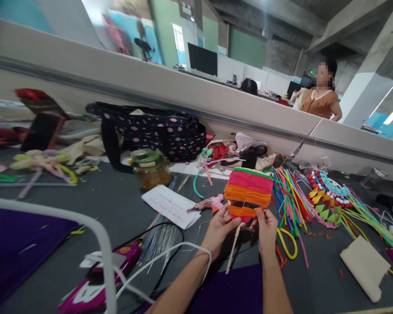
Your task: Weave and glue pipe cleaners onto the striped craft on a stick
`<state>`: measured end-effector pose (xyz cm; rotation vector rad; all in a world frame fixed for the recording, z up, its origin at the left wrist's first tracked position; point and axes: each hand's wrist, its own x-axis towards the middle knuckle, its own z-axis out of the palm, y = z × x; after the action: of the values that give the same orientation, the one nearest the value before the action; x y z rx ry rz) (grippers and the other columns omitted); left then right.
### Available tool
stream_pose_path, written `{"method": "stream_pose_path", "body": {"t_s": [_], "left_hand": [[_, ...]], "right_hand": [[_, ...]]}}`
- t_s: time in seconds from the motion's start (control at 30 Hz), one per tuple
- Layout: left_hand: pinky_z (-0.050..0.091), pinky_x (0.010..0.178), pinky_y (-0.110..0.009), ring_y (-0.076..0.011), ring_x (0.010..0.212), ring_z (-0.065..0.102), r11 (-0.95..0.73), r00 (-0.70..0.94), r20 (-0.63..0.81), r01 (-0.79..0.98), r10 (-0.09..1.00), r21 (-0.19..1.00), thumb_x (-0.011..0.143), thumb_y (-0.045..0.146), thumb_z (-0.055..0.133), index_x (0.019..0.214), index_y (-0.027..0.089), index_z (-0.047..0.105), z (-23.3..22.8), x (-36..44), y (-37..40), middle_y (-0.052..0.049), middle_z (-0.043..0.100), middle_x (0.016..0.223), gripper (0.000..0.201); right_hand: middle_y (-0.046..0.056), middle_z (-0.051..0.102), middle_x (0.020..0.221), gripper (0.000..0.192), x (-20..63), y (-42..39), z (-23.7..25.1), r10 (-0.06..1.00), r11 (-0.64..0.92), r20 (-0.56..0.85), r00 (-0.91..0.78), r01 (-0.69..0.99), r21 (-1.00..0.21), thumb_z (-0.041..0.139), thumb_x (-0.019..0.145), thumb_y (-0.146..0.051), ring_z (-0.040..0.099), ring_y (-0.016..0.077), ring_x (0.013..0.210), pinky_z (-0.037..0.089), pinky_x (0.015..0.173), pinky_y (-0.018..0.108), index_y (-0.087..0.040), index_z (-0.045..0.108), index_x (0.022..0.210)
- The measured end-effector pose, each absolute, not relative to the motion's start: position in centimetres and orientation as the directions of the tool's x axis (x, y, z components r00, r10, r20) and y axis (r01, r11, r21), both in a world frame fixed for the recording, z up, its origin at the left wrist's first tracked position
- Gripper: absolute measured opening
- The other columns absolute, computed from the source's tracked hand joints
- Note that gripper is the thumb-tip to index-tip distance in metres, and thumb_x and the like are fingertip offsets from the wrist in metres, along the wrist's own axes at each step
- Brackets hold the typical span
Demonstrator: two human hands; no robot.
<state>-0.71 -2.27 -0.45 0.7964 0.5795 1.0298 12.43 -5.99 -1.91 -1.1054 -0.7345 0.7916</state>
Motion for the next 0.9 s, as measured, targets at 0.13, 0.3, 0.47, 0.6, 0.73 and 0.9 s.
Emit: {"method": "stream_pose_path", "body": {"t_s": [0.13,0.3,0.47,0.6,0.73,0.9], "left_hand": [[0.057,0.068,-0.032,-0.0220,0.069,0.072,0.287,0.429,-0.038,-0.534,0.903,0.796,0.062,0.025,0.084,0.127,0.016,0.044,-0.26,-0.69,-2.54,-0.008,0.076,0.085,0.076],[0.058,0.068,-0.034,-0.0232,0.069,0.072,0.315,0.439,-0.066,-0.524,0.896,0.791,0.060,0.026,0.085,0.125,0.017,0.046,0.02,-0.74,-2.67,-0.010,0.076,0.088,0.076],[0.058,0.067,-0.034,-0.0251,0.072,0.072,0.332,0.416,-0.103,-0.526,0.904,0.783,0.055,0.028,0.087,0.124,0.018,0.049,0.14,-0.63,-2.81,-0.009,0.076,0.088,0.079],[0.057,0.069,-0.033,-0.0217,0.067,0.071,0.293,0.370,-0.085,-0.552,0.925,0.781,0.058,0.028,0.086,0.125,0.017,0.049,0.19,-0.63,-2.96,-0.007,0.076,0.083,0.078],[0.057,0.069,-0.033,-0.0204,0.065,0.071,0.296,0.375,-0.086,-0.550,0.923,0.780,0.061,0.026,0.084,0.128,0.017,0.047,0.31,-0.62,-3.11,-0.007,0.076,0.084,0.077],[0.056,0.068,-0.032,-0.0207,0.065,0.070,0.307,0.370,-0.106,-0.540,0.923,0.784,0.057,0.028,0.086,0.129,0.017,0.048,0.53,-0.51,-3.27,-0.006,0.075,0.081,0.082]], "right_hand": [[-0.007,0.054,0.048,0.035,12.41,-6.05,-1.77,0.822,0.263,0.114,0.558,-0.193,-0.945,0.069,0.077,-0.049,0.050,0.0090,0.039,0.040,0.045,0.021,-0.019,0.055,0.066],[-0.006,0.055,0.049,0.035,12.30,-5.93,-1.70,0.834,0.267,0.063,0.548,-0.300,-0.916,0.072,0.073,-0.052,0.049,0.0090,0.039,0.039,0.040,0.020,-0.018,0.060,0.073],[-0.007,0.053,0.047,0.036,12.26,-5.87,-1.79,0.824,0.261,0.044,0.565,-0.309,-0.915,0.072,0.073,-0.052,0.048,0.0087,0.037,0.039,0.038,0.020,-0.019,0.058,0.070],[-0.005,0.057,0.052,0.034,12.28,-6.09,-1.80,0.884,0.220,0.038,0.466,-0.344,-0.913,0.071,0.074,-0.051,0.052,0.0102,0.041,0.042,0.041,0.021,-0.019,0.059,0.074],[-0.006,0.057,0.052,0.031,12.22,-6.20,-1.90,0.875,0.242,0.068,0.480,-0.310,-0.920,0.076,0.072,-0.042,0.053,0.0098,0.041,0.044,0.045,0.022,-0.019,0.055,0.069],[-0.006,0.056,0.047,0.033,12.23,-6.04,-2.22,0.850,0.227,0.054,0.523,-0.272,-0.935,0.075,0.072,-0.043,0.052,0.0097,0.038,0.045,0.045,0.022,-0.019,0.053,0.066]]}}
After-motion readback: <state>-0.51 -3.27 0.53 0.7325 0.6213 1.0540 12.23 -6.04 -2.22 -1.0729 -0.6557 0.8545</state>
